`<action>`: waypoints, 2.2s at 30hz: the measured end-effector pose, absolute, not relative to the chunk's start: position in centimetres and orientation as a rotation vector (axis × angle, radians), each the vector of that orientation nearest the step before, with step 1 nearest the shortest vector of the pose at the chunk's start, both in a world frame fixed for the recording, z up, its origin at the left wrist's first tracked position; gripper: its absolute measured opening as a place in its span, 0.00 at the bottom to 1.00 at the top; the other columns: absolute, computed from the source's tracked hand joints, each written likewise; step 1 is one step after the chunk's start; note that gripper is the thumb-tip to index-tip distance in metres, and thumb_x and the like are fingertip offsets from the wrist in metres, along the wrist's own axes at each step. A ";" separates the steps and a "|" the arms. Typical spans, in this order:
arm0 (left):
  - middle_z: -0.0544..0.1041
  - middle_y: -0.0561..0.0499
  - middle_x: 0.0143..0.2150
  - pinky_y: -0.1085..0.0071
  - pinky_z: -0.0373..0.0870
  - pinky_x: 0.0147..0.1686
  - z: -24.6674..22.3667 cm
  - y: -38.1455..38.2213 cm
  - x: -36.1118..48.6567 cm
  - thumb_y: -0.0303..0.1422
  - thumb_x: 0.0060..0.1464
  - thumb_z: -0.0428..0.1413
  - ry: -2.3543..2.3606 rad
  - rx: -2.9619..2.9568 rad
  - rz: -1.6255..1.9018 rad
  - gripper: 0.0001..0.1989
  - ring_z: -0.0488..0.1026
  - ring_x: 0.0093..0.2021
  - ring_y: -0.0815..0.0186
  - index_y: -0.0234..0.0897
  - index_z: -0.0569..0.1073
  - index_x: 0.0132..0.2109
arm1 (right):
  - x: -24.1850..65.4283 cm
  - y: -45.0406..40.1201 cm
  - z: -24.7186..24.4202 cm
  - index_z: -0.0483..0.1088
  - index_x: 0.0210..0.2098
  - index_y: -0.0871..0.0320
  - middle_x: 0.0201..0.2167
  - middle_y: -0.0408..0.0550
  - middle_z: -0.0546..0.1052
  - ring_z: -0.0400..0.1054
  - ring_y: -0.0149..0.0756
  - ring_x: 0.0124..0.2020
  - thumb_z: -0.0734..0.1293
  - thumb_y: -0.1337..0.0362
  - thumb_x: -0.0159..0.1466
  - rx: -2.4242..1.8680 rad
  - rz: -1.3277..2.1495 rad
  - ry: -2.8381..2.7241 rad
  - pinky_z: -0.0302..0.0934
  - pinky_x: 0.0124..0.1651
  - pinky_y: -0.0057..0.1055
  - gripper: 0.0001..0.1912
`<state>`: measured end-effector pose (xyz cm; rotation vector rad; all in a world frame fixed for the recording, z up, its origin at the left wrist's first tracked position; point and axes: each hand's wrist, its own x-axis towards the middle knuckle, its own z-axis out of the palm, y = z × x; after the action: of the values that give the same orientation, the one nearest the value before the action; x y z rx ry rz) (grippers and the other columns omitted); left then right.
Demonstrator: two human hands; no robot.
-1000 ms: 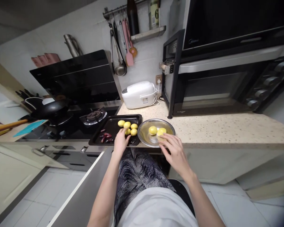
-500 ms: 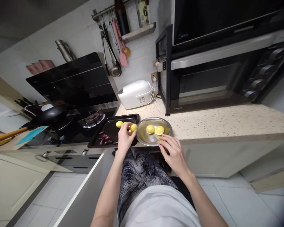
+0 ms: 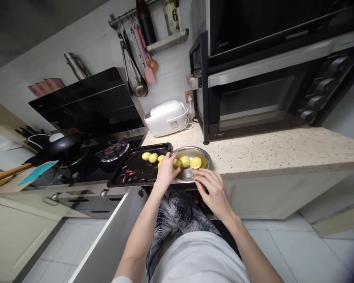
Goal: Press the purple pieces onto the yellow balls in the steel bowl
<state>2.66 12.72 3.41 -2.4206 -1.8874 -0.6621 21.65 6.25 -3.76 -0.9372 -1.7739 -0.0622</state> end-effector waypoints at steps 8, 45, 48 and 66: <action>0.75 0.43 0.54 0.66 0.73 0.38 4.0 12.9 3.3 0.31 0.62 0.58 -1.894 -2.329 -0.342 0.13 0.79 0.44 0.55 0.39 0.74 0.54 | 21.6 6.2 -3.8 0.77 0.45 0.54 0.46 0.50 0.82 0.74 0.45 0.54 0.64 0.68 0.72 -0.931 -0.051 -1.766 0.63 0.59 0.46 0.09; 0.72 0.43 0.55 0.59 0.73 0.56 1.5 18.5 3.3 0.28 0.51 0.69 -1.448 -2.819 -0.602 0.25 0.74 0.54 0.54 0.36 0.74 0.55 | 21.6 9.5 -3.2 0.76 0.54 0.59 0.58 0.59 0.77 0.67 0.53 0.63 0.55 0.49 0.77 -1.297 -0.188 -1.963 0.48 0.72 0.62 0.26; 0.71 0.44 0.53 0.60 0.75 0.51 1.7 18.3 3.6 0.33 0.50 0.71 -1.573 -2.720 -0.576 0.23 0.74 0.51 0.55 0.36 0.74 0.51 | 21.6 10.0 -3.4 0.76 0.54 0.59 0.57 0.59 0.78 0.67 0.53 0.63 0.54 0.50 0.77 -1.300 -0.181 -1.949 0.49 0.71 0.63 0.26; 0.75 0.45 0.51 0.62 0.72 0.57 3.2 15.5 0.4 0.30 0.68 0.52 -1.614 -2.493 -1.243 0.09 0.74 0.54 0.59 0.39 0.75 0.51 | 21.9 9.4 -3.5 0.77 0.53 0.56 0.57 0.56 0.78 0.67 0.51 0.64 0.57 0.52 0.76 -1.200 -0.056 -1.908 0.48 0.72 0.63 0.21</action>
<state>0.36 15.50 3.21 -2.4927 -1.6140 -1.2431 21.88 9.40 -3.46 -1.2001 -1.9080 -0.0563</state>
